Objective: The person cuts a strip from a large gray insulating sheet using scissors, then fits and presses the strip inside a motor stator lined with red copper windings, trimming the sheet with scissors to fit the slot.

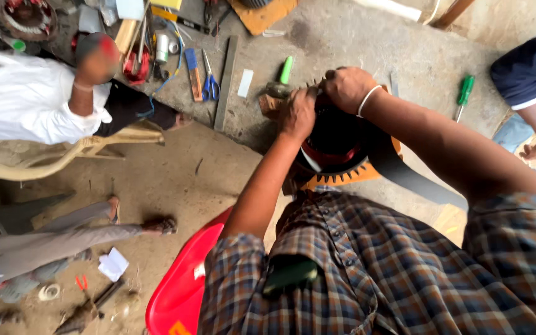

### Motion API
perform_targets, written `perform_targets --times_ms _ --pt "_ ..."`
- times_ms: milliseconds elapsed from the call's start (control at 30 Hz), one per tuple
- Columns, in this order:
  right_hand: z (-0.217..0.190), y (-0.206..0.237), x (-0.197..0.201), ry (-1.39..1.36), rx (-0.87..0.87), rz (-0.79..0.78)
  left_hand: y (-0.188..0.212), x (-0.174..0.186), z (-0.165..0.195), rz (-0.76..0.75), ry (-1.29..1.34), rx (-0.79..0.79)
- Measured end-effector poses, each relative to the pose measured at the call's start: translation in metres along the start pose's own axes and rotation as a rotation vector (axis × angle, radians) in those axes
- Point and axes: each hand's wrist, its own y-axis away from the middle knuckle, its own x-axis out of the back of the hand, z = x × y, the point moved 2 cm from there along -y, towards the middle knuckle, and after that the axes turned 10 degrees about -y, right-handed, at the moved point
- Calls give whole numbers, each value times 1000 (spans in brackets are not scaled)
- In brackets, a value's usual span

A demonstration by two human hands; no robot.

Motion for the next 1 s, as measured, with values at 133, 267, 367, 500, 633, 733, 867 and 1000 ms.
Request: perform_targets --times_ms 133,267,367,500,633,733,867,1000 --pt "-13 0 7 -32 -44 63 2 9 2 31 -54 -71" --pt "-16 -13 21 -146 142 92 22 25 -1 73 53 66" --pt "-16 -30 11 -117 189 3 31 26 0 65 -65 116" --pt "-21 -32 -6 -17 196 8 27 13 1 13 -130 146" --pt "-25 -33 -2 57 164 -97 31 19 1 9 -97 117" --pt "-30 -43 6 91 203 -206 47 28 2 -100 -106 192" --pt "-44 -45 3 -2 312 -108 70 35 9 45 26 260" --pt "-53 -38 -12 86 279 -193 81 22 11 0 6 321"
